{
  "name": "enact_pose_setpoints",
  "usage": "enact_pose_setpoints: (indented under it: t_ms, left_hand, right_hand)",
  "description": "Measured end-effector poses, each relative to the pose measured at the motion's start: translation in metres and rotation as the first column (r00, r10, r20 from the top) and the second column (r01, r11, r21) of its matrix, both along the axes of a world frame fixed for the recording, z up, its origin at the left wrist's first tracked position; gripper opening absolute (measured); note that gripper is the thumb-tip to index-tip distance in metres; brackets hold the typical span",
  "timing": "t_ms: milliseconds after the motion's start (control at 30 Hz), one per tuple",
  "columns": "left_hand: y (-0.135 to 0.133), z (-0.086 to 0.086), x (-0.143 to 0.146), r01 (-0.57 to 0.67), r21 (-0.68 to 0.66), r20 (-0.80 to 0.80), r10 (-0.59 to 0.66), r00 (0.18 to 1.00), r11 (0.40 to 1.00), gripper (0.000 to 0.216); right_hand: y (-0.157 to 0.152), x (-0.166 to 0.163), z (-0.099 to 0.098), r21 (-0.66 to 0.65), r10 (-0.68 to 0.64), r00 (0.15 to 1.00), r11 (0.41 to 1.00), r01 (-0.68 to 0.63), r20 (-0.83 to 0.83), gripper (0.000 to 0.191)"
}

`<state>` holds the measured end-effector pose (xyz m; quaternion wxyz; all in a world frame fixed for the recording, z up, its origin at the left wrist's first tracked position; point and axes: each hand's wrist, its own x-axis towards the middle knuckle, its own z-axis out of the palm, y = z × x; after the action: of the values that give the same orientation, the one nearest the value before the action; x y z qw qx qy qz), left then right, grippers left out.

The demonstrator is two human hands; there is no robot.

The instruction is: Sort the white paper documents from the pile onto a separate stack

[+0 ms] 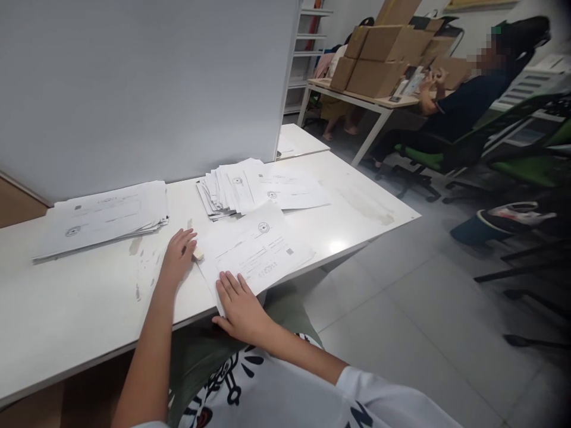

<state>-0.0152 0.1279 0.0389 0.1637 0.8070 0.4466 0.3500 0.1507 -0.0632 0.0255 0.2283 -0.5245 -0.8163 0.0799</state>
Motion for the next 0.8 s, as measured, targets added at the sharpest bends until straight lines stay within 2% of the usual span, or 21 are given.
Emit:
enact_pose_setpoints:
  t_ms: [67,133,200,233,300,367,433,533,667,800]
  left_hand:
    - [-0.005,0.004,0.0,-0.031,0.106,-0.009,0.032,0.999,0.994,0.045]
    - [-0.021,0.01,0.001,-0.085,0.213,-0.025,0.093,0.995,0.973,0.043]
    - [-0.047,0.013,0.004,-0.144,0.263,-0.062,0.166,0.984,0.954,0.038]
    - [-0.063,0.012,0.007,-0.161,0.26,-0.094,0.19,0.977,0.952,0.036]
    - [-0.096,0.007,0.015,-0.147,0.217,-0.166,0.185,0.969,0.965,0.035]
    - [-0.122,-0.002,0.024,-0.039,0.158,-0.302,0.086,0.949,0.987,0.048]
    - [-0.138,-0.01,0.028,0.066,0.086,-0.425,-0.023,0.905,0.994,0.06]
    - [-0.142,-0.016,0.022,0.133,0.004,-0.501,-0.113,0.858,0.991,0.063]
    - [-0.136,-0.015,0.003,0.157,-0.028,-0.515,-0.149,0.844,0.987,0.064]
    - [-0.137,-0.011,-0.005,0.14,-0.053,-0.531,-0.147,0.835,0.989,0.064]
  right_hand:
    - [-0.002,0.006,0.005,0.004,0.024,0.999,1.0,-0.024,-0.039,0.084]
    - [-0.003,0.025,0.008,0.03,0.0,0.995,1.0,0.003,-0.103,0.079]
    - [0.001,0.058,0.006,0.075,-0.153,0.972,0.983,0.168,-0.18,0.065]
    - [0.004,0.079,0.004,0.094,-0.263,0.939,0.953,0.289,-0.22,0.059]
    - [0.012,0.126,-0.004,0.098,-0.496,0.821,0.836,0.54,-0.283,0.053]
    - [0.02,0.169,-0.012,0.046,-0.62,0.724,0.749,0.661,-0.303,0.054]
    - [0.027,0.201,-0.017,-0.028,-0.635,0.709,0.751,0.66,-0.308,0.054]
    - [0.036,0.221,-0.013,-0.16,-0.581,0.724,0.809,0.566,-0.372,0.053]
    - [0.054,0.211,0.001,-0.332,-0.503,0.732,0.862,0.384,-0.46,0.049]
    - [0.077,0.2,0.007,-0.343,-0.437,0.767,0.891,0.298,-0.47,0.044]
